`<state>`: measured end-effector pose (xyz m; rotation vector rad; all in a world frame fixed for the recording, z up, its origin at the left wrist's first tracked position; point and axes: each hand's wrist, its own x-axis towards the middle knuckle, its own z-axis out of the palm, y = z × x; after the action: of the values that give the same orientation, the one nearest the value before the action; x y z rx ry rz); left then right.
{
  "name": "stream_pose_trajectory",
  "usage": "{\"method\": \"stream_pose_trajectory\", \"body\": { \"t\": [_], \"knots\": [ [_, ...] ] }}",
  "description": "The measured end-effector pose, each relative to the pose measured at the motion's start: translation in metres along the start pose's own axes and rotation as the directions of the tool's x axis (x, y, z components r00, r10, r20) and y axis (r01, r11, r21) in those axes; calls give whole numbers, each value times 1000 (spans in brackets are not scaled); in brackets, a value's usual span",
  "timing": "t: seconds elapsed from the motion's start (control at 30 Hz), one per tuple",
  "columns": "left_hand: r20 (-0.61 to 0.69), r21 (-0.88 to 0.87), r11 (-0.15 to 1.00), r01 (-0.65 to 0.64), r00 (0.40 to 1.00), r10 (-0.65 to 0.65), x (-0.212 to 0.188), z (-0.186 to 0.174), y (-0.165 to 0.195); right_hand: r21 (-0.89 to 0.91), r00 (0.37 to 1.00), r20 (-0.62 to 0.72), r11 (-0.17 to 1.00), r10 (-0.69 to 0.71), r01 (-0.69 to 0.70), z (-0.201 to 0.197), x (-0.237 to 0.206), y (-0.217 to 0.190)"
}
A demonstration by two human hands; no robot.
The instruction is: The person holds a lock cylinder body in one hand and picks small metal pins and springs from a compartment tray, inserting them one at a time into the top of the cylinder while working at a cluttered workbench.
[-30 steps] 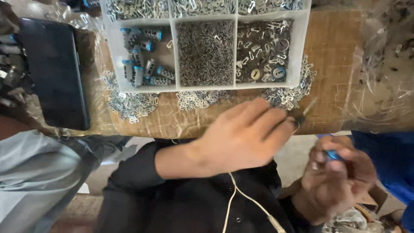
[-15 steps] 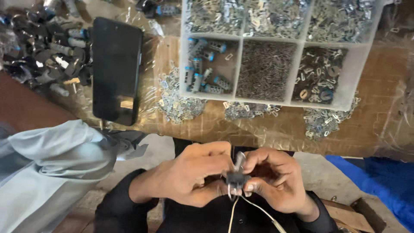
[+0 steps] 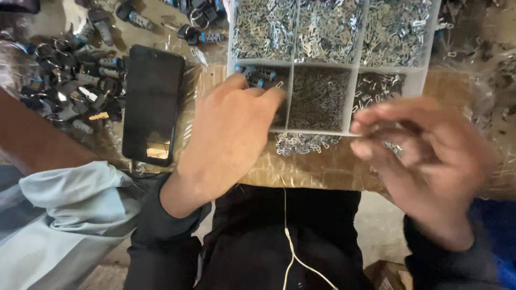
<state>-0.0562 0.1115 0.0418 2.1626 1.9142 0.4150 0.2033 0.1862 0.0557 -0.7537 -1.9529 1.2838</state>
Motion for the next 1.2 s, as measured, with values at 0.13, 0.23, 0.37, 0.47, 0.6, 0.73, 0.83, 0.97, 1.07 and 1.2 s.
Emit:
{"method": "stream_pose_trajectory", "body": {
  "t": [0.13,0.23,0.37,0.47,0.6,0.73,0.83,0.97,1.07,1.2],
  "knots": [
    [-124,-212,977,19,991,-46,3,-12,6,105,995,96,993,37,-48,3,39,22],
    [-184,-293,956,11,981,-67,3,-21,15,308,977,186,938,107,-162,8,45,34],
    [-31,-51,997,64,997,-65,10,-12,20,371,957,191,887,216,-274,6,31,45],
    [49,-56,995,81,996,-78,11,-6,11,402,954,177,866,244,-296,2,25,49],
    [96,-76,995,71,993,-64,2,-4,-3,435,957,187,854,223,-284,-1,25,48],
    [115,76,997,4,993,-12,6,-10,2,415,957,180,864,230,-285,0,25,48],
    [8,-11,1000,-25,1000,25,19,-29,13,405,957,186,870,222,-281,-2,25,48],
    [-191,-390,896,-213,970,147,32,-39,30,400,934,251,851,256,-341,-4,25,40],
    [-226,-443,832,-335,939,258,35,-25,32,375,912,271,839,308,-395,-5,30,37],
    [-242,-209,958,-197,959,145,33,-15,35,581,916,103,724,387,-371,-3,36,39]
  ]
}}
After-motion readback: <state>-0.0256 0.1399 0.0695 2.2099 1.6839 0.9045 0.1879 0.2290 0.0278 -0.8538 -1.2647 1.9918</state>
